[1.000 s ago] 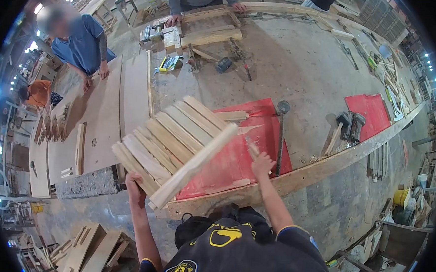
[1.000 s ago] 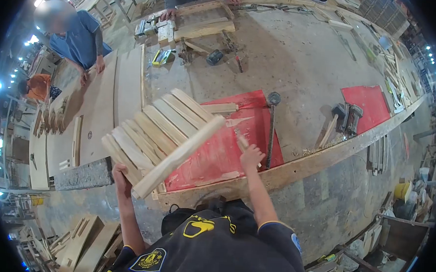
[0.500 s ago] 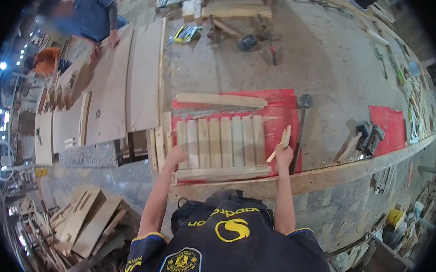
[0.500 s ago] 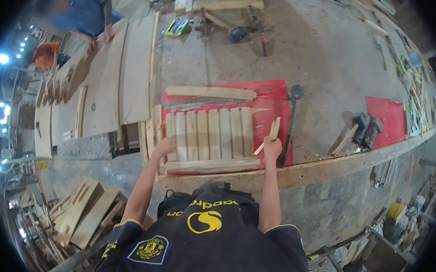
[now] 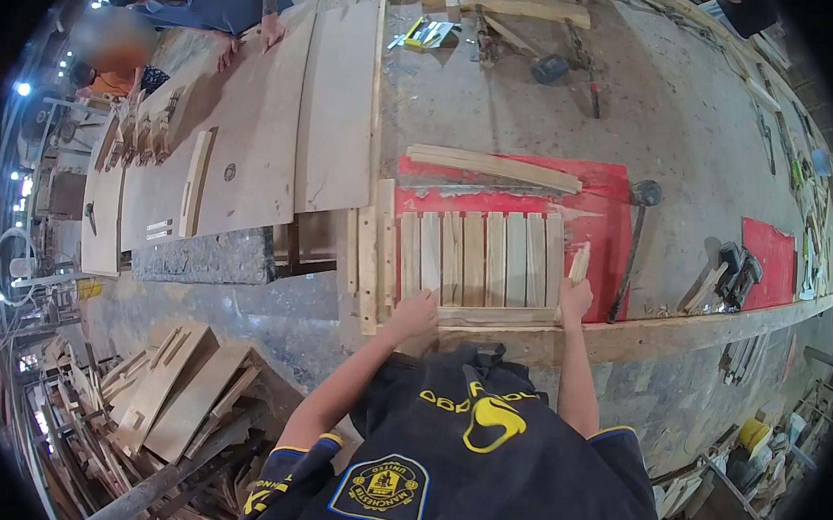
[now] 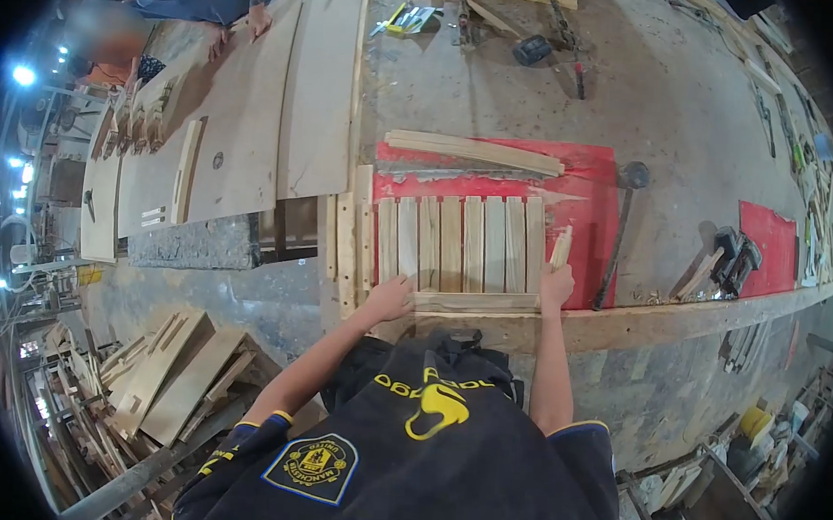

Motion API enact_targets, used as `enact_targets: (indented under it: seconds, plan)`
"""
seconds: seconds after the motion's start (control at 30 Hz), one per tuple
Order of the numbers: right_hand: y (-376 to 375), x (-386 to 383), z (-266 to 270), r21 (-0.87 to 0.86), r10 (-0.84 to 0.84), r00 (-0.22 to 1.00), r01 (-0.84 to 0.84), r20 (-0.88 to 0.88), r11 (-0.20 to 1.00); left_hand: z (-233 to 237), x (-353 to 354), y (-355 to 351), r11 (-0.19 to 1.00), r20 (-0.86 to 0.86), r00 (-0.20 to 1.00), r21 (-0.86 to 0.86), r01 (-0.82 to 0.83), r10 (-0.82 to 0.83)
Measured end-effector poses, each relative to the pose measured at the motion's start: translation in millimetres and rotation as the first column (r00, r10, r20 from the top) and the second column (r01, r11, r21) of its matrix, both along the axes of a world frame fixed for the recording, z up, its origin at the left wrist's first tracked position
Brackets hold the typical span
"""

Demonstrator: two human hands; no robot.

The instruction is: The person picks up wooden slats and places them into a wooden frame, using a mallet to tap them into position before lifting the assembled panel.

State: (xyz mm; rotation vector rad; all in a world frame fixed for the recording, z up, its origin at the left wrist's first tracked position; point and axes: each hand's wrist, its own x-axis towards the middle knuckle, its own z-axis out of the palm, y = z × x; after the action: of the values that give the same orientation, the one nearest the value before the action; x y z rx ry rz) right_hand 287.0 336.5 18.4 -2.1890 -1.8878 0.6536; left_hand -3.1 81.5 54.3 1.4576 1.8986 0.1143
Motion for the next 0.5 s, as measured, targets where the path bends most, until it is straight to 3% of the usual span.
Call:
enact_targets:
  seconds: [0.07,0.17,0.23,0.3,0.33,0.37,0.5]
  plan:
    - [-10.6,-9.4,-4.2,0.036,-0.059,0.996,0.061,-0.071,0.997,3.5,-15.2,-7.6,1.0,-0.022,1.0,0.011,0.016,-0.016]
    - [-26.4,-39.2,13.2,0.142,-0.087,0.993,0.097,-0.077,0.985,5.0,-59.2,-2.0,0.996,0.19,0.982,-0.086,-0.006,0.022]
    - [-41.0,-77.4,23.2,0.203,-0.062,0.988,0.09,-0.14,0.975,-14.7,-90.2,11.4,0.979,0.032,0.99,0.152,-0.139,0.136]
    - [-65.1,-140.3,31.0,0.103,0.098,0.922,-0.063,-0.374,0.993,14.5,-124.6,45.7,0.894,0.051,0.964,0.364,-0.262,0.262]
    - [-74.9,-163.2,0.0,0.012,0.179,0.928,-0.186,-0.326,0.983,7.8,-141.1,64.3,0.858,0.063,0.967,0.45,-0.247,0.245]
    - [-87.3,-206.6,43.7,-0.038,0.259,0.902,-0.289,-0.345,0.957,-0.9,-152.2,75.7,0.813,0.075,0.97,0.532,-0.236,0.232]
    - [-119.0,-284.2,14.5,-0.003,0.464,0.83,-0.489,-0.309,0.872,-26.8,-174.2,86.0,0.927,0.099,0.994,0.365,-0.087,0.055]
